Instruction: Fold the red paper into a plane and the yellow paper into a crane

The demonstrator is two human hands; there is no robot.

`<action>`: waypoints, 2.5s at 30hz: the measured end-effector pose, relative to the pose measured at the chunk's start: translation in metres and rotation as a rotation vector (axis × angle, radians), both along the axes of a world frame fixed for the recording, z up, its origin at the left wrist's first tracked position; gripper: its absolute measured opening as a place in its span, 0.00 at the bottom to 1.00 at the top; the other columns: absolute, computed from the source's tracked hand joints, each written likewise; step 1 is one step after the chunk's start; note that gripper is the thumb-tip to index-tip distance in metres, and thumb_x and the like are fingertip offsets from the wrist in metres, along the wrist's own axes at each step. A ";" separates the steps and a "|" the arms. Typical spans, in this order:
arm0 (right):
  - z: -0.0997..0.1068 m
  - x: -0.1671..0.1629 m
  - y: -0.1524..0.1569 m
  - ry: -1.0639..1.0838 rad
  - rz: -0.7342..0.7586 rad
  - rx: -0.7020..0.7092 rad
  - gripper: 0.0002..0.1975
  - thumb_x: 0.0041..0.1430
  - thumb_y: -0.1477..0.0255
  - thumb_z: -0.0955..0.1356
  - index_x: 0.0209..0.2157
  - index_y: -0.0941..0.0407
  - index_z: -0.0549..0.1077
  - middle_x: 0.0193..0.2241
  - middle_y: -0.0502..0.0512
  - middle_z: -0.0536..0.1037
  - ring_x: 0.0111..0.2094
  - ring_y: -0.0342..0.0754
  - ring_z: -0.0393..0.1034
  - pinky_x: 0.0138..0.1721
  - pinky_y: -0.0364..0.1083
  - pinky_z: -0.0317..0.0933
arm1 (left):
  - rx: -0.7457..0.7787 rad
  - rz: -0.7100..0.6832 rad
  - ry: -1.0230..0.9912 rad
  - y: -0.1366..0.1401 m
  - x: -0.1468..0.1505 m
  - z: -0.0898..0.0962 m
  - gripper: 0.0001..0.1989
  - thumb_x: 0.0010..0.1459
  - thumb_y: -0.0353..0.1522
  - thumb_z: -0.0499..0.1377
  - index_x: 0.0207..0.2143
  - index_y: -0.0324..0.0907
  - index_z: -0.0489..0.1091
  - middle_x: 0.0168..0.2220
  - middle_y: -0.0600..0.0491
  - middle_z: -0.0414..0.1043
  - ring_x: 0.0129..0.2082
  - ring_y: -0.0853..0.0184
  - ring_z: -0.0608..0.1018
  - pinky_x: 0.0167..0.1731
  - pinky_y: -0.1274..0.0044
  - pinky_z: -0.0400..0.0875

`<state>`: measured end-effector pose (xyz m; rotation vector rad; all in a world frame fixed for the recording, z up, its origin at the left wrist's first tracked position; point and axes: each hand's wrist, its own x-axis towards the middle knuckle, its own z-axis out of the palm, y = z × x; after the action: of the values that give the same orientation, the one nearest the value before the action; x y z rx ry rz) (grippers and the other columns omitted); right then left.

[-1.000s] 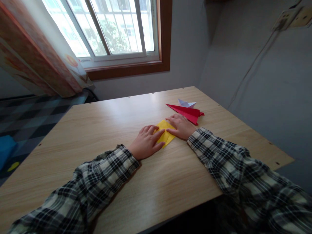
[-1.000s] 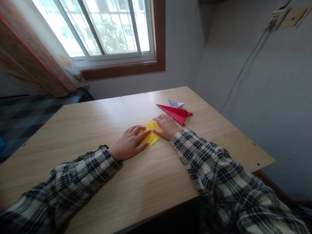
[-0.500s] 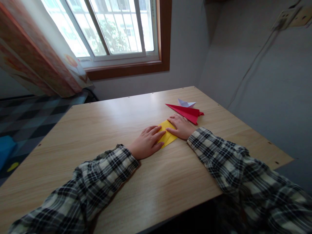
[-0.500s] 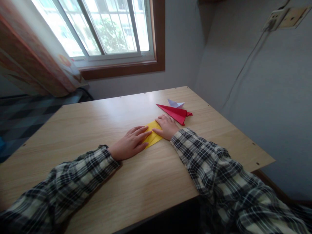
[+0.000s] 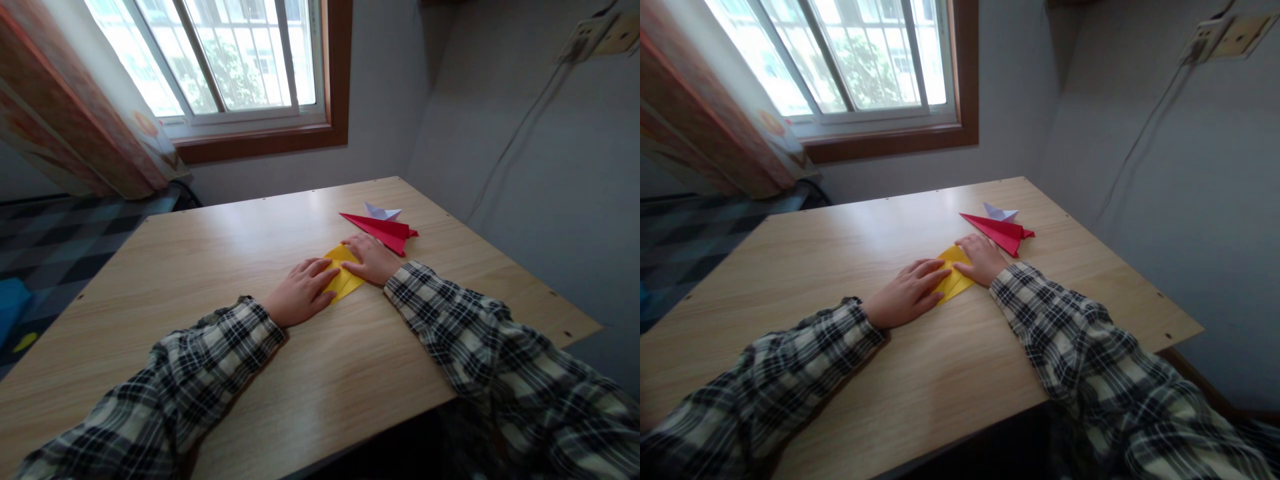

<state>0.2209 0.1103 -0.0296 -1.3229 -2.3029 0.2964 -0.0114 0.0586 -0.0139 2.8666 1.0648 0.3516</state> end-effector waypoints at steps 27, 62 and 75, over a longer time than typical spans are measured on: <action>0.014 -0.007 -0.010 0.134 0.171 0.095 0.03 0.59 0.75 0.69 0.36 0.55 0.76 0.38 0.54 0.79 0.43 0.50 0.71 0.49 0.50 0.61 | 0.006 -0.025 -0.037 -0.001 0.002 0.002 0.23 0.68 0.40 0.52 0.62 0.44 0.64 0.59 0.44 0.66 0.60 0.55 0.67 0.62 0.59 0.62; 0.007 -0.005 -0.006 0.100 0.301 0.139 0.09 0.60 0.75 0.68 0.36 0.55 0.82 0.39 0.55 0.81 0.42 0.50 0.72 0.50 0.51 0.62 | 0.048 0.104 0.107 -0.004 0.005 0.004 0.30 0.69 0.47 0.48 0.64 0.39 0.60 0.65 0.43 0.64 0.66 0.56 0.65 0.65 0.61 0.56; 0.027 -0.006 -0.016 -0.090 0.240 0.128 0.13 0.64 0.70 0.65 0.31 0.56 0.81 0.32 0.55 0.83 0.37 0.48 0.74 0.45 0.48 0.61 | 0.040 0.111 0.134 -0.003 0.006 0.007 0.29 0.69 0.47 0.48 0.64 0.39 0.61 0.66 0.44 0.63 0.66 0.56 0.65 0.65 0.60 0.56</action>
<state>0.2149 0.0944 -0.0028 -1.0188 -2.5148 0.1655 -0.0054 0.0553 -0.0064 2.9084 1.2570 0.1914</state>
